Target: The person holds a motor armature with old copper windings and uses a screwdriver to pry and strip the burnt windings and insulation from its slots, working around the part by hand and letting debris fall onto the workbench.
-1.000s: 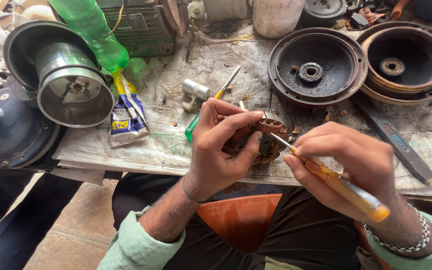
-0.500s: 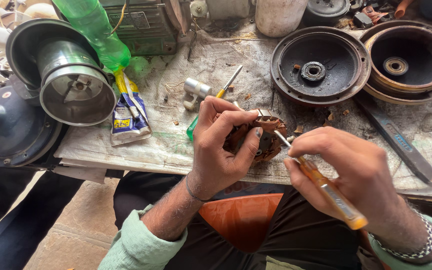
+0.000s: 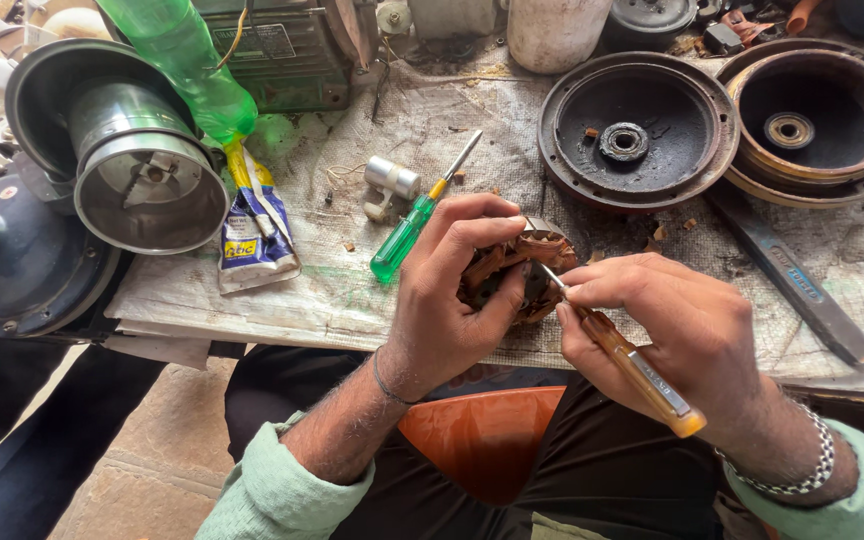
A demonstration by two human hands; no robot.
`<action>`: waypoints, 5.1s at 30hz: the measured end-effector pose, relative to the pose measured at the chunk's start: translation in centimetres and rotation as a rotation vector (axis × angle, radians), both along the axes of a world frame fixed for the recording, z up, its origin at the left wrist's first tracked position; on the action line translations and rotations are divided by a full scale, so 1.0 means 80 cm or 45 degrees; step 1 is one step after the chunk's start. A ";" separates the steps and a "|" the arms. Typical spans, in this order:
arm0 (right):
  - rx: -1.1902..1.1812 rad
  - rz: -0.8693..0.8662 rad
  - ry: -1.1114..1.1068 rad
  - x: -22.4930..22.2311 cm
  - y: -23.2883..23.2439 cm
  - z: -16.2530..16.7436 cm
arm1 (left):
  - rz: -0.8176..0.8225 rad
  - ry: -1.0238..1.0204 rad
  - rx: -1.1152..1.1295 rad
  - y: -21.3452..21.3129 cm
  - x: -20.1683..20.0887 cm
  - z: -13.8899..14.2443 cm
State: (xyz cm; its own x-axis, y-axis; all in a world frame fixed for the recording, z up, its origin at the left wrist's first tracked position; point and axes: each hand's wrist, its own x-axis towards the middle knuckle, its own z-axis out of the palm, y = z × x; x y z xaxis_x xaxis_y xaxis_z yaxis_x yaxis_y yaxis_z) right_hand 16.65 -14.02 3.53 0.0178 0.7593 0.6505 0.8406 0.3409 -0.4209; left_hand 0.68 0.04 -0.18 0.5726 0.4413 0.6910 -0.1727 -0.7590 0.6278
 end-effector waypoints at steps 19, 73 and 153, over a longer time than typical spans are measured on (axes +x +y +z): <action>0.039 0.059 0.024 0.010 0.009 -0.010 | 0.008 -0.024 -0.013 -0.002 0.003 0.001; 0.322 0.073 -0.269 0.004 0.020 -0.029 | 0.074 -0.028 0.071 -0.002 -0.001 0.002; -0.178 0.353 0.498 0.021 -0.044 0.033 | -0.526 0.206 0.008 0.013 -0.028 0.022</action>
